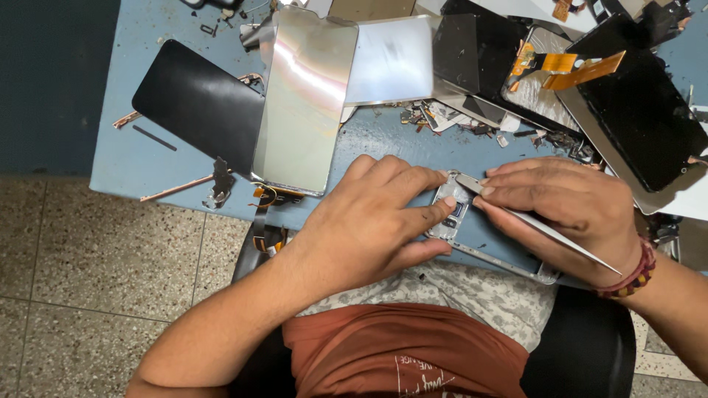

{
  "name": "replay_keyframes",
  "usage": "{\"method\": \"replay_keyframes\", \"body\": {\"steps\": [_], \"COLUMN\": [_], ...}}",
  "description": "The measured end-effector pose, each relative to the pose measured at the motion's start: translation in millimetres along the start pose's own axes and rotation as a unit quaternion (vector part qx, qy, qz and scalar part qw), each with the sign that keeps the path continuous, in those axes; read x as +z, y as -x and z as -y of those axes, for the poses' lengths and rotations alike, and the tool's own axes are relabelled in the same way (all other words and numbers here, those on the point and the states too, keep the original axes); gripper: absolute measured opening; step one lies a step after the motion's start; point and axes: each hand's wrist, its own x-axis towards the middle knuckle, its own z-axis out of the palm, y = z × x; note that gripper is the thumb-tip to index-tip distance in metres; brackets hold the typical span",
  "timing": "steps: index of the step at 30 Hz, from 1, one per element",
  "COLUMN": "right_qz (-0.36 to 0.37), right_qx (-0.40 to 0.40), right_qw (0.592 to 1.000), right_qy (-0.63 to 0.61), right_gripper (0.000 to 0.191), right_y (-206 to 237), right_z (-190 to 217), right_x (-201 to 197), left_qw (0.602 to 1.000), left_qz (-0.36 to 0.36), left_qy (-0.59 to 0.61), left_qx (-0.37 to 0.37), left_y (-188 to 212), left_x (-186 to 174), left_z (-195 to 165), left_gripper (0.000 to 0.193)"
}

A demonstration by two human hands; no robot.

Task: The person uses tweezers to remove small components from a disassembled smartphone frame. They carefully lift and place parts on the workbench while handling the frame with their other hand.

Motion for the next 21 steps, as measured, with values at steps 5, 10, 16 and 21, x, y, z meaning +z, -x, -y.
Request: {"method": "replay_keyframes", "body": {"steps": [5, 10, 16, 21], "right_qz": [0.002, 0.000, 0.009, 0.002], "right_qx": [0.012, 0.009, 0.011, -0.001], "right_qw": [1.000, 1.000, 1.000, 1.000], "right_qy": [-0.009, -0.009, -0.004, -0.001], "right_gripper": [0.012, 0.012, 0.012, 0.013], "right_y": [5, 10, 12, 13], "right_z": [2, 2, 6, 9], "right_x": [-3, -3, -3, -2], "left_qw": [1.000, 1.000, 1.000, 1.000], "left_qz": [-0.003, -0.004, 0.009, -0.004], "left_qy": [0.003, 0.002, 0.005, -0.002], "left_qx": [0.000, -0.001, -0.006, 0.000], "left_y": [1, 3, 7, 9], "left_x": [2, 3, 3, 4], "left_z": [-6, -10, -12, -14], "left_gripper": [0.046, 0.047, 0.046, 0.047]}}
